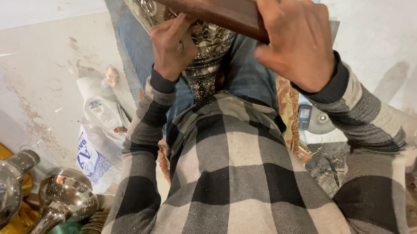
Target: The person sits on the floor with an ornate metal vase held between the legs and repeatedly taps a small punch against its patterned surface using a wooden mallet, repositioning the punch to work different areas of the design.
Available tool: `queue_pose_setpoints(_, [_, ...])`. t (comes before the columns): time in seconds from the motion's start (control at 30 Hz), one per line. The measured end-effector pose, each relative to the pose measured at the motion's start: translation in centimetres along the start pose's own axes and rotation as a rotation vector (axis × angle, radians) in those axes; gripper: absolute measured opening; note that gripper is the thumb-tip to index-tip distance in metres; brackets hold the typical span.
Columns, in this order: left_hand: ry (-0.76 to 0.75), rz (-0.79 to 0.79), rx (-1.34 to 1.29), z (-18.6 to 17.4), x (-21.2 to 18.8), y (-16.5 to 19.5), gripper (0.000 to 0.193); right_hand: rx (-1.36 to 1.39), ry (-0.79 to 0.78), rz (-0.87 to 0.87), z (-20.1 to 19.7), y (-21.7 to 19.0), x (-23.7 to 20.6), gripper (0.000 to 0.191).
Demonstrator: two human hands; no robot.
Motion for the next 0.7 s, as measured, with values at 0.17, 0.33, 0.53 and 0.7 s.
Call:
queue_pose_setpoints(0.17, [-0.109, -0.072, 0.064, -0.3, 0.6, 0.5, 0.049, 0.235, 0.043, 0.034, 0.2, 0.5, -0.1, 0.041])
queue_pose_setpoints(0.33, [-0.045, 0.09, -0.06, -1.7, 1.6, 2.6, 0.058, 0.372, 0.164, 0.024, -0.7, -0.1, -0.1, 0.039])
queue_pose_setpoints(0.53, [-0.14, 0.022, 0.008, -1.3, 1.7, 1.9, 0.051, 0.235, 0.125, 0.124, 0.1, -0.1, -0.4, 0.035])
queue_pose_setpoints(0.7, [-0.024, 0.198, -0.013, -2.1, 1.5, 2.2, 0.054, 0.148, 0.158, 0.049, 1.3, -0.3, -1.0, 0.038])
Point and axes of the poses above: each hand's wrist, its own x-axis towards the middle knuckle, its own z-axis out of the palm, y = z × x, the point moved 9 cm from there along x, towards the middle knuckle, and after that the axes turned 1 degree about z, right-handed, at the moved point
